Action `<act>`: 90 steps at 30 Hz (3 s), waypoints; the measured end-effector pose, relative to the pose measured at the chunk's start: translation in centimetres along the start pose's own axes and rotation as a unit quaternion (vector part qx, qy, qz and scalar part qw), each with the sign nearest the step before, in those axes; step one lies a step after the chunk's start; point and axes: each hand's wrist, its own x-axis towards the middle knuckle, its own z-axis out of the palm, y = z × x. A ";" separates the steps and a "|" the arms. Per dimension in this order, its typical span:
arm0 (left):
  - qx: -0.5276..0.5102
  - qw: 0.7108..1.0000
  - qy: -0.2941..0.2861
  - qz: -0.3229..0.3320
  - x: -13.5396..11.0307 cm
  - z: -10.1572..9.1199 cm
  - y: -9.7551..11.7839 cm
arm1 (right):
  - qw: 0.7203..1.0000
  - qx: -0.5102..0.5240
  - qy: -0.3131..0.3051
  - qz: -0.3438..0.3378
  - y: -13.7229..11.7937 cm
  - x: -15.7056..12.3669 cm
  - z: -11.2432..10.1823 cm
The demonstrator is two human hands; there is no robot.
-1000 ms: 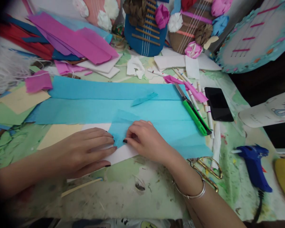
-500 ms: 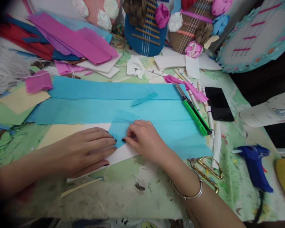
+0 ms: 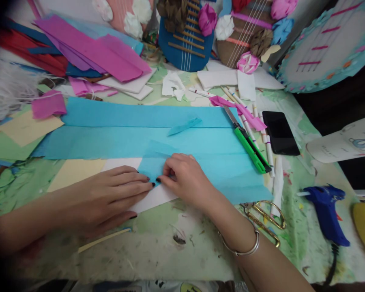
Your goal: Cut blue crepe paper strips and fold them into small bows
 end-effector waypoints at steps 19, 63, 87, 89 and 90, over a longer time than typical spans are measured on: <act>-0.025 0.999 -0.039 -0.004 0.4 -0.3 0.3 | 0.999 0.033 0.038 -0.011 0.5 -0.2 -0.2; -0.054 0.998 -0.031 0.006 0.6 0.6 0.0 | 0.990 0.106 0.047 0.085 0.3 -0.3 -0.5; -0.001 1.000 0.009 -0.021 0.8 1.5 0.0 | 0.993 0.051 0.053 0.093 -0.1 -0.2 0.1; -0.017 1.000 0.020 -0.012 0.6 1.4 -0.1 | 0.993 0.052 0.049 0.093 0.0 -0.2 0.1; -0.025 0.999 0.026 -0.006 0.5 1.3 -0.1 | 0.993 0.052 0.046 0.094 -0.1 -0.2 0.0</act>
